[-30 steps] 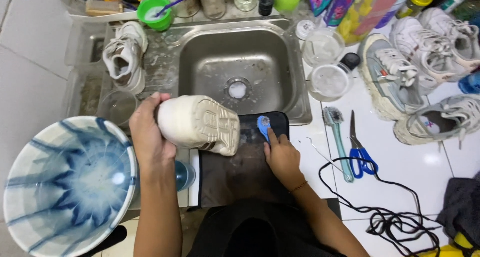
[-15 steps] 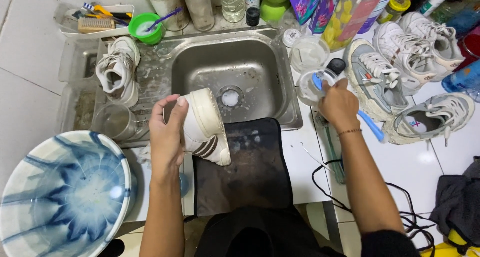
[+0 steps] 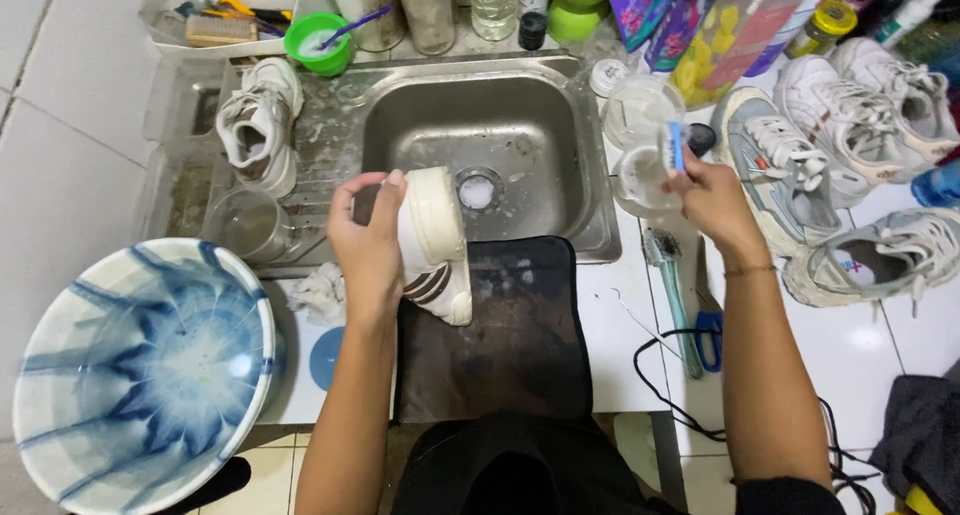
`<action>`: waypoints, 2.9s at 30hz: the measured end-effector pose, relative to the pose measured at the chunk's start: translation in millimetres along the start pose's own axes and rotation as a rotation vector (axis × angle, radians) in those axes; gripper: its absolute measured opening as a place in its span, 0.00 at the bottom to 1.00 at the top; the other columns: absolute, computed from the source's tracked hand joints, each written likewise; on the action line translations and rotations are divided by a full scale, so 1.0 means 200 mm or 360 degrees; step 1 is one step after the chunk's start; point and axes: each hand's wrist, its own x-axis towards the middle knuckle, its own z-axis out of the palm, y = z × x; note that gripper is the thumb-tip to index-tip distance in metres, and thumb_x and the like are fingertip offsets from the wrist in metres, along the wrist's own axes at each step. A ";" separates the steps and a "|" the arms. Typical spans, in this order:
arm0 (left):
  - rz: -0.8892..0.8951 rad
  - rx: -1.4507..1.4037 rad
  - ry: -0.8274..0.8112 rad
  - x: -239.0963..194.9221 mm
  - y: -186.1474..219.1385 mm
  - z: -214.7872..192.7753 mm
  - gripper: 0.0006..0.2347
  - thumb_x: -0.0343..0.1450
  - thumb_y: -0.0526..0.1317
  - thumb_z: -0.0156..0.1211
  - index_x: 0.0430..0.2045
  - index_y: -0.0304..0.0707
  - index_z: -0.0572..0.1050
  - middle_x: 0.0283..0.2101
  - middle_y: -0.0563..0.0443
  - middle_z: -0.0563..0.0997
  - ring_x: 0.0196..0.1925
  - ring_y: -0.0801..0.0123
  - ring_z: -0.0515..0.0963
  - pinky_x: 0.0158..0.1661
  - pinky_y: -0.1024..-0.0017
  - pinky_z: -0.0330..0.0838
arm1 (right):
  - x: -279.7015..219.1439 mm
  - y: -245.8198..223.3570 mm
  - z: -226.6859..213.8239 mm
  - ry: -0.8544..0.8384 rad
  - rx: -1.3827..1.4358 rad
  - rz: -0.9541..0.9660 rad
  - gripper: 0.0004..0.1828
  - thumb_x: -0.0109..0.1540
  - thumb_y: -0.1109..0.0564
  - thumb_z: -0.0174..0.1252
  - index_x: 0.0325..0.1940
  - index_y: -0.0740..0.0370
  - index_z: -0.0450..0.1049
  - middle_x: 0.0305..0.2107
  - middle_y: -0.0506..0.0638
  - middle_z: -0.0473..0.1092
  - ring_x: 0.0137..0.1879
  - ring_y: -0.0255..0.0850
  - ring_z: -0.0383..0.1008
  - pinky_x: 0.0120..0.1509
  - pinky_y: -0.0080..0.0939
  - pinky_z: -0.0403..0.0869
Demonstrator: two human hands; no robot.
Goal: The person scrubs a white sneaker with a blue brush over a sink, rinses it with water from a cup, and continues scrubbing different areas of the shoe. The person handles the shoe and brush repeatedly, focusing on the sole and upper parts.
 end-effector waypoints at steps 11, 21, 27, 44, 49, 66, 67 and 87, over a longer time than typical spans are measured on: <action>0.0124 0.0186 0.0066 -0.04 0.02 0.10 0.13 0.66 0.48 0.70 0.34 0.41 0.78 0.33 0.49 0.77 0.36 0.69 0.74 0.35 0.72 0.72 | -0.57 -0.69 0.46 0.0181 -0.0580 -0.1135 0.29 0.64 0.59 0.53 0.71 0.52 0.66 0.26 0.54 0.70 0.23 0.53 0.72 0.27 0.50 0.73; 0.0206 0.0258 0.0203 -0.05 0.00 0.10 0.16 0.68 0.52 0.67 0.37 0.39 0.76 0.38 0.43 0.80 0.44 0.62 0.76 0.46 0.65 0.69 | -0.64 -0.64 0.70 0.0502 -0.0876 -0.1204 0.34 0.55 0.59 0.51 0.68 0.44 0.70 0.25 0.46 0.62 0.21 0.47 0.68 0.23 0.47 0.72; 0.0245 0.0205 0.0235 -0.05 -0.06 0.10 0.17 0.69 0.52 0.67 0.37 0.37 0.74 0.40 0.41 0.77 0.47 0.58 0.74 0.50 0.63 0.66 | -0.63 -0.72 0.72 0.0492 -0.0941 -0.1145 0.36 0.55 0.59 0.55 0.69 0.45 0.68 0.25 0.46 0.64 0.20 0.47 0.70 0.21 0.49 0.72; 0.0279 0.0142 0.0285 0.04 -0.05 0.07 0.18 0.67 0.52 0.69 0.34 0.34 0.75 0.38 0.40 0.76 0.41 0.62 0.74 0.43 0.69 0.69 | -0.43 -0.65 0.83 0.0767 -0.0842 -0.1350 0.33 0.56 0.60 0.51 0.67 0.42 0.71 0.24 0.43 0.60 0.19 0.43 0.66 0.22 0.41 0.70; 0.0245 0.0122 0.0308 0.10 -0.11 0.06 0.18 0.67 0.52 0.69 0.33 0.34 0.75 0.35 0.44 0.75 0.39 0.64 0.73 0.41 0.70 0.68 | -0.45 -0.42 0.94 0.0705 -0.0818 -0.1502 0.26 0.58 0.59 0.48 0.57 0.39 0.76 0.22 0.41 0.57 0.19 0.40 0.64 0.21 0.39 0.68; 0.0210 0.0232 0.0378 0.12 -0.10 0.06 0.20 0.65 0.56 0.70 0.33 0.38 0.76 0.34 0.45 0.77 0.37 0.63 0.75 0.38 0.70 0.69 | -0.49 -0.43 0.74 0.0476 -0.1208 -0.1547 0.31 0.65 0.59 0.38 0.69 0.32 0.66 0.21 0.44 0.61 0.20 0.41 0.68 0.24 0.38 0.70; 0.0209 0.0230 0.0375 0.12 -0.10 0.07 0.20 0.65 0.56 0.70 0.33 0.38 0.76 0.34 0.45 0.77 0.37 0.63 0.75 0.38 0.70 0.69 | -0.53 -0.43 0.71 0.0478 -0.1211 -0.1545 0.31 0.65 0.59 0.38 0.69 0.32 0.66 0.21 0.44 0.61 0.20 0.41 0.68 0.24 0.38 0.70; 0.0203 0.0506 0.0075 0.12 -0.07 0.22 0.29 0.61 0.63 0.71 0.42 0.39 0.72 0.47 0.29 0.78 0.55 0.36 0.77 0.54 0.55 0.71 | -0.42 -0.58 0.41 0.0160 -0.1712 -0.1839 0.30 0.64 0.56 0.49 0.70 0.31 0.66 0.20 0.50 0.69 0.20 0.41 0.74 0.20 0.35 0.70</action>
